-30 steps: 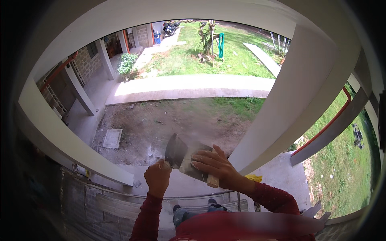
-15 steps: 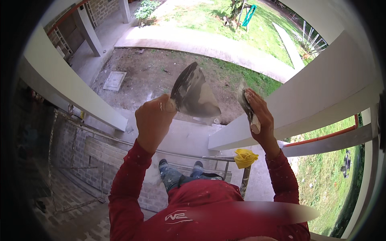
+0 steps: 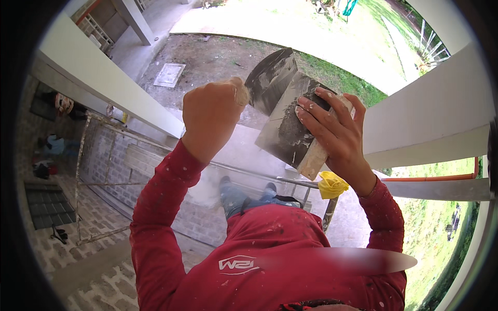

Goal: The person applies plaster to an exterior wall using a hawk and trowel while standing on scaffolding. They repeatedly scoop plaster from the hawk and smooth it onto the wall surface in short strokes.

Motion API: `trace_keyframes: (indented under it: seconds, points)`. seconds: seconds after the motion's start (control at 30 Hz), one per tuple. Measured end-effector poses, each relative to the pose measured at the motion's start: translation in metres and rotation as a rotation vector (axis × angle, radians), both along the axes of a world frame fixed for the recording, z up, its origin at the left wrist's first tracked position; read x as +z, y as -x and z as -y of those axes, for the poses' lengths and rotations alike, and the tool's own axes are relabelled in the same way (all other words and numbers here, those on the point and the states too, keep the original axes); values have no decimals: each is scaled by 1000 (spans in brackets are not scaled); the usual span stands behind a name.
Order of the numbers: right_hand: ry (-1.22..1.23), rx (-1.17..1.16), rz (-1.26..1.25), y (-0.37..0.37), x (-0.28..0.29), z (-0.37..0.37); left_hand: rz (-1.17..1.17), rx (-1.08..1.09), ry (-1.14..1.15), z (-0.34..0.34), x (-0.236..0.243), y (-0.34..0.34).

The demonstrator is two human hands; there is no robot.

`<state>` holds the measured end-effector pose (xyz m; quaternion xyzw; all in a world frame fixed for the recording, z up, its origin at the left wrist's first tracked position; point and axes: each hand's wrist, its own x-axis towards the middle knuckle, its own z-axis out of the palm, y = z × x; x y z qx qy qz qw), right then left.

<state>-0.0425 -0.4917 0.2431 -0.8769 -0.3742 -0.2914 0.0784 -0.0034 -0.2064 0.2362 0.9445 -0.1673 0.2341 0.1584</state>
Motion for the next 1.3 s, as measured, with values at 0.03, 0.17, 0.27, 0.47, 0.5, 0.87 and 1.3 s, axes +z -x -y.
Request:
trace_keyframes:
  seconds: [0.03, 0.17, 0.27, 0.47, 0.5, 0.87, 1.3]
  points:
    - [44, -28, -49, -3, -6, -1, 24, -24, 20, -1, -4, 1]
    - [-54, 37, -72, -10, -23, 12, -90, 257, -23, -23, -13, -3]
    - [-596, 30, -396, -34, -9, 36, -138, 342, 83, -43, -20, -4]
    - [-1860, 549, -623, -145, 80, 73, -384, 296, 179, -24, -88, 25]
    - [-1851, 725, -626, -162, 98, 76, -425, 256, 232, -21, -99, 32]
    - [-1813, 915, -539, -252, 216, 75, -663, 323, 278, -39, -215, 148]
    - [-1766, 970, -554, -269, 244, 75, -677, 431, 271, -45, -232, 186]
